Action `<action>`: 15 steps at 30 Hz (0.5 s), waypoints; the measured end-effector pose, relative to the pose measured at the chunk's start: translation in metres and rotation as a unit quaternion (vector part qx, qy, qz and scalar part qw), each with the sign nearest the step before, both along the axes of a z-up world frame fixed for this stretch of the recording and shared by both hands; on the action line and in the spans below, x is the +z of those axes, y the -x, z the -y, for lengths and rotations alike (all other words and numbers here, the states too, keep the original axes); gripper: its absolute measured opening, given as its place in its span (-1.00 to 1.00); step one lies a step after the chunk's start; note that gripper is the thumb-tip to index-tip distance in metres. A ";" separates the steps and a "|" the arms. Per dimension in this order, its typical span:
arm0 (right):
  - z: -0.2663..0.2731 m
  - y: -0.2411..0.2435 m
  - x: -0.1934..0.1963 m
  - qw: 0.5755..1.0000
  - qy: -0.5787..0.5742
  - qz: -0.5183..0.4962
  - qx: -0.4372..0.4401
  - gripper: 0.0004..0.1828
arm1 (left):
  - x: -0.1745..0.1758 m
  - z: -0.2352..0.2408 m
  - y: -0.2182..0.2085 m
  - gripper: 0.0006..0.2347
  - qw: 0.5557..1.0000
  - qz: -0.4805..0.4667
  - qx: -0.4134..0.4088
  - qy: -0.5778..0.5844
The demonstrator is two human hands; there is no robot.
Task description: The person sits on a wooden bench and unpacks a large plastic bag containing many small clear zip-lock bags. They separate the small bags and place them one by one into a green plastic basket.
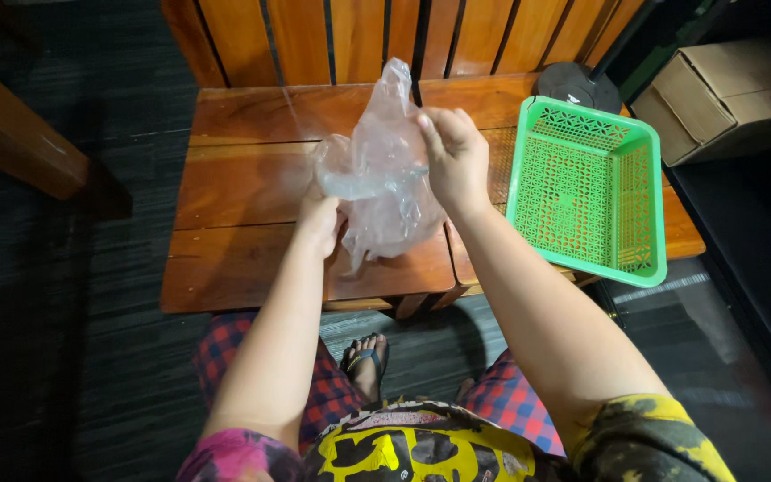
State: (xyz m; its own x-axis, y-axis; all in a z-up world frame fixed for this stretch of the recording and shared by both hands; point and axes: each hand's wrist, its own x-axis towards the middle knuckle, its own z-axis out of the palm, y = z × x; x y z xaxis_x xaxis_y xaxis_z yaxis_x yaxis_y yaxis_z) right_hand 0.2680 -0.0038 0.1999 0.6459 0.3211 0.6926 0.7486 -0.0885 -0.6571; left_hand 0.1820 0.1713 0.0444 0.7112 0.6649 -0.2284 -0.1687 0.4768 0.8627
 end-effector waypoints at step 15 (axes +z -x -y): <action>-0.036 -0.020 0.025 0.882 -0.204 -0.419 0.072 -0.75 | 0.054 0.026 0.060 -0.32 0.958 0.070 -0.210 0.185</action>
